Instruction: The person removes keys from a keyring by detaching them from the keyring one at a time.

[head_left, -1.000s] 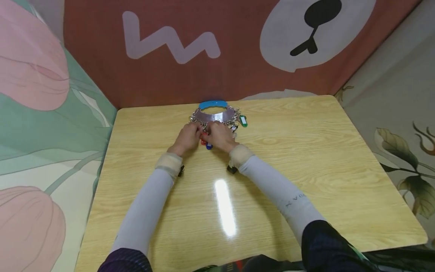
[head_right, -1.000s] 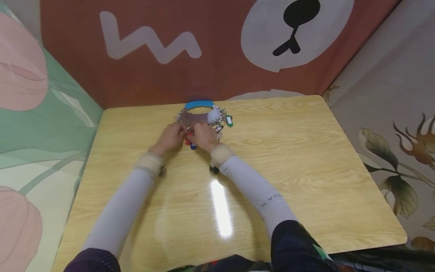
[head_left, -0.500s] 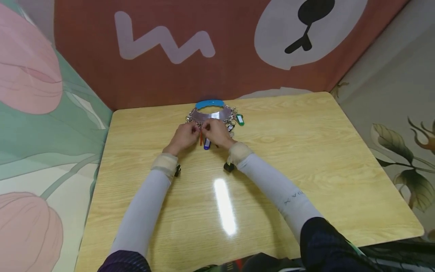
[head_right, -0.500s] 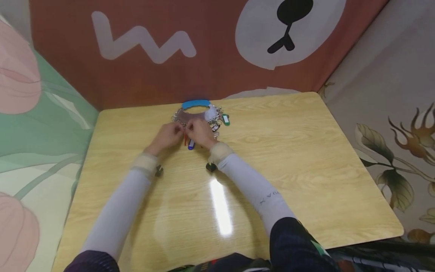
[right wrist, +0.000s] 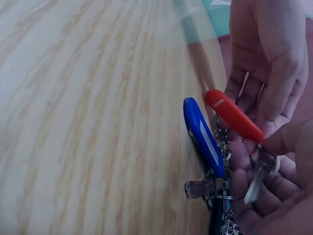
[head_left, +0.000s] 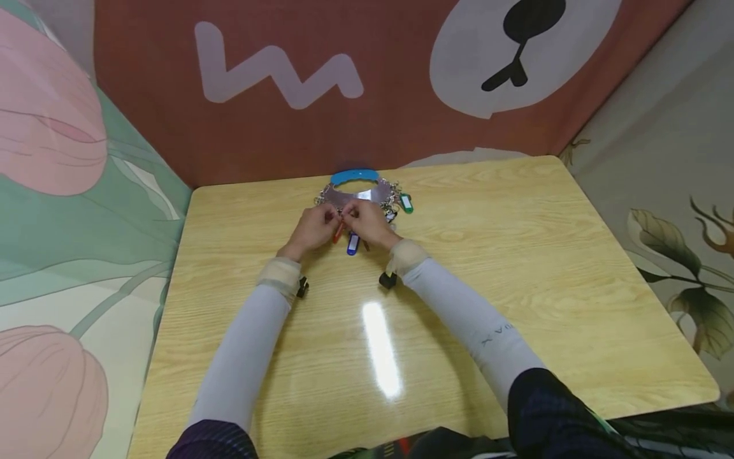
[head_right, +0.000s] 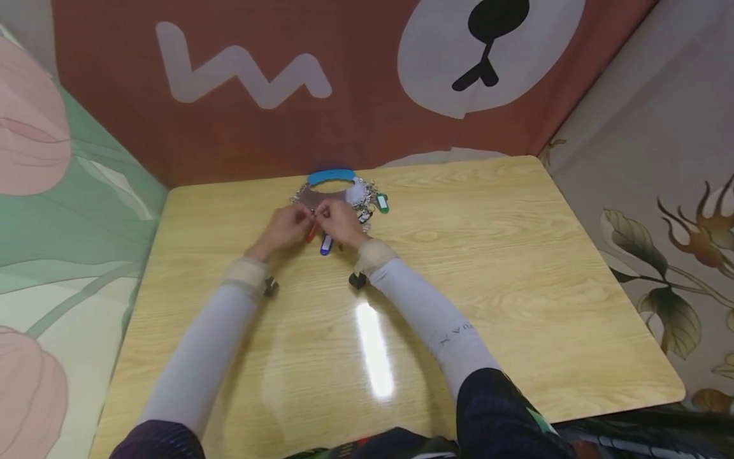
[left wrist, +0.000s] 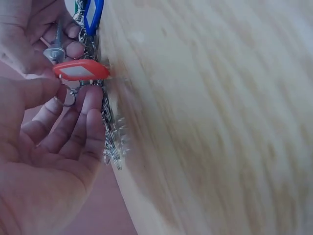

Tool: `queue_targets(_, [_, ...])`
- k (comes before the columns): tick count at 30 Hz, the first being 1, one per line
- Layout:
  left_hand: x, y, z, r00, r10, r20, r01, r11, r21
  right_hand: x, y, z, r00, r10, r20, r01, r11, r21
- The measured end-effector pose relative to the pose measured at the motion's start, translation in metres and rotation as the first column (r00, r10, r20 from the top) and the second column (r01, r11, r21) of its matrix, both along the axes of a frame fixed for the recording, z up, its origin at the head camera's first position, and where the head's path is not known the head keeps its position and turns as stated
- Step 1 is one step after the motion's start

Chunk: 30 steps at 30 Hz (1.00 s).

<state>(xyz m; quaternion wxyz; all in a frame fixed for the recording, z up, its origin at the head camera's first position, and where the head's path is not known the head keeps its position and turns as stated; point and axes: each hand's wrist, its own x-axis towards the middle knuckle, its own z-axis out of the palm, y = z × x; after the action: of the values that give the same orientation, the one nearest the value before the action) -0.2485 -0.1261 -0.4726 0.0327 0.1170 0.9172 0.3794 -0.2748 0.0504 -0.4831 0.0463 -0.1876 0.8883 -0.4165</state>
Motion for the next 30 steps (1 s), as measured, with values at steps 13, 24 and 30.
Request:
queue_targets(13, [-0.001, 0.004, -0.005, 0.994, 0.106, 0.009, -0.103, 0.947, 0.304, 0.002, 0.000, 0.000, 0.982, -0.019, 0.189, 0.078, 0.947, -0.312])
queue_targets(24, [-0.004, 0.002, -0.009, 0.986, 0.138, 0.095, -0.165, 0.900, 0.405, 0.003, -0.001, -0.003, 0.949, -0.052, 0.312, 0.187, 0.888, -0.421])
queue_targets(30, [-0.005, 0.002, -0.004, 0.983, 0.125, 0.132, -0.169, 0.898, 0.407, 0.003, 0.001, -0.002, 0.934, -0.088, 0.346, 0.226, 0.895, -0.384])
